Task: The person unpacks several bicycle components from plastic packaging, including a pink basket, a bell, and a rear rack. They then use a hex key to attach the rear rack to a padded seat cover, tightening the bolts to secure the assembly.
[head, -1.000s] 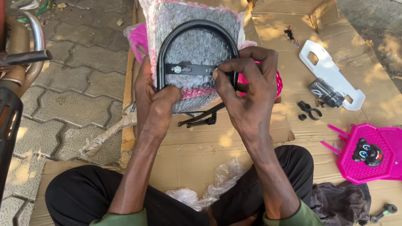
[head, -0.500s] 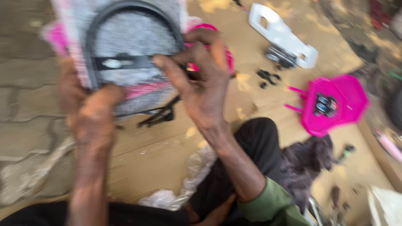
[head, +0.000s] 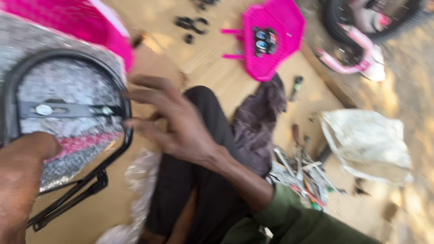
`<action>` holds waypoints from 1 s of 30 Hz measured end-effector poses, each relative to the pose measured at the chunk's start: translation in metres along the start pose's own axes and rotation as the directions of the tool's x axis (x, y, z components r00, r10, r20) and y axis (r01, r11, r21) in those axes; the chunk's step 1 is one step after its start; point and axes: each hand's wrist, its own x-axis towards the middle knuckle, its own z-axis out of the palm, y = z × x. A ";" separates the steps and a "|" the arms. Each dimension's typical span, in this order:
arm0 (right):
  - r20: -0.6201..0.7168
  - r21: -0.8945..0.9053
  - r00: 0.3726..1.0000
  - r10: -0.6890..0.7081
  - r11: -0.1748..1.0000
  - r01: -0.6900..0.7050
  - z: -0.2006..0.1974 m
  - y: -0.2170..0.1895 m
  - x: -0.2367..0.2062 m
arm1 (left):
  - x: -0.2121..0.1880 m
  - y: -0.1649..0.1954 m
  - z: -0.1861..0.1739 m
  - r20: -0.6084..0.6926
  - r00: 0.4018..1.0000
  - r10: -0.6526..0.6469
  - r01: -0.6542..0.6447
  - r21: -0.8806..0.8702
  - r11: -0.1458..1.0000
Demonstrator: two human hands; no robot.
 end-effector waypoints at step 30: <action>-0.558 -0.415 0.804 0.206 0.769 -0.485 -0.289 0.124 -0.235 | 0.011 0.016 0.104 0.452 0.892 0.026 -0.325 0.598 0.732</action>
